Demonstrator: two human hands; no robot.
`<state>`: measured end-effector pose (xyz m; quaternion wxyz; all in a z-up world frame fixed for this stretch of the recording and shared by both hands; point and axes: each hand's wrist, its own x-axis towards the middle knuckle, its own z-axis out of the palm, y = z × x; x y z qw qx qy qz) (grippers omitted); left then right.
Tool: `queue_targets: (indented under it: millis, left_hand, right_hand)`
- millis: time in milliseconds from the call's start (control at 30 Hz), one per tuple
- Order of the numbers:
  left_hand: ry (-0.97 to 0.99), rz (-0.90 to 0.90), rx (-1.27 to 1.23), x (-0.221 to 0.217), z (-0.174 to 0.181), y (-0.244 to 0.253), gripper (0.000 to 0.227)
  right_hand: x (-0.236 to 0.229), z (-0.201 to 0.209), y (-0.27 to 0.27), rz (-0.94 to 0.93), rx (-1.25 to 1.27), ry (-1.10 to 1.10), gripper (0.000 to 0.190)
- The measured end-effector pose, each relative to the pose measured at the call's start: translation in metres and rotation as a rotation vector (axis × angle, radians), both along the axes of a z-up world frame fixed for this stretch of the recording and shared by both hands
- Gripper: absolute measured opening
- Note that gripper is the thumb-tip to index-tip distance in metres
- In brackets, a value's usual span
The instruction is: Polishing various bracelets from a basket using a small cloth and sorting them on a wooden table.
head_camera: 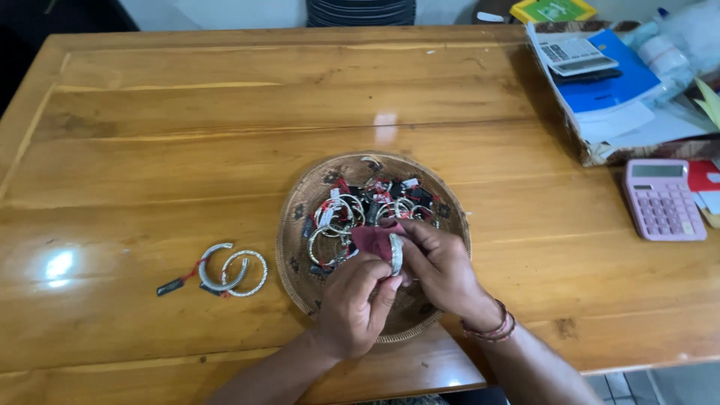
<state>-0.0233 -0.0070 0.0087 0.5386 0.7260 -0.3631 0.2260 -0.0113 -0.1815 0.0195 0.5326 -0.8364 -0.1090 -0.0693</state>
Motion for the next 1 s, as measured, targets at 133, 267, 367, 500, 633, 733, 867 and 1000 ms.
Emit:
queue_targets:
  millis: [133, 267, 367, 500, 633, 733, 867, 1000]
  left_hand:
    - [-0.036, 0.059, -0.011, 0.0, 0.0, -0.001, 0.014]
    - [-0.034, 0.072, -0.044, 0.002, 0.003, 0.0, 0.014]
    - [-0.052, 0.022, -0.066, 0.001, 0.003, 0.0, 0.013]
    - [-0.13, -0.045, -0.065, 0.0, 0.005, -0.001, 0.017]
    - [-0.172, -0.052, -0.022, -0.002, 0.004, -0.001, 0.012]
    - [-0.143, -0.091, -0.043, -0.003, 0.002, -0.002, 0.01]
    - [-0.108, -0.095, -0.077, -0.003, 0.001, -0.002, 0.014]
    - [-0.017, -0.086, -0.115, -0.003, 0.0, 0.0, 0.015]
  right_hand:
    - [-0.005, 0.0, -0.001, 0.013, -0.028, -0.019, 0.026]
    - [-0.001, 0.012, -0.008, 0.02, 0.232, 0.043, 0.018]
    - [0.001, 0.003, -0.015, 0.273, 0.301, 0.079, 0.019]
    - [-0.001, 0.004, 0.001, 0.112, 0.19, 0.063, 0.021]
    - [-0.003, -0.001, 0.0, 0.135, 0.264, -0.033, 0.021]
    - [-0.003, -0.003, -0.001, -0.002, -0.075, -0.167, 0.009]
    - [-0.002, -0.021, -0.002, -0.113, -0.317, -0.384, 0.018]
    - [-0.003, -0.006, 0.003, -0.047, -0.221, -0.288, 0.017]
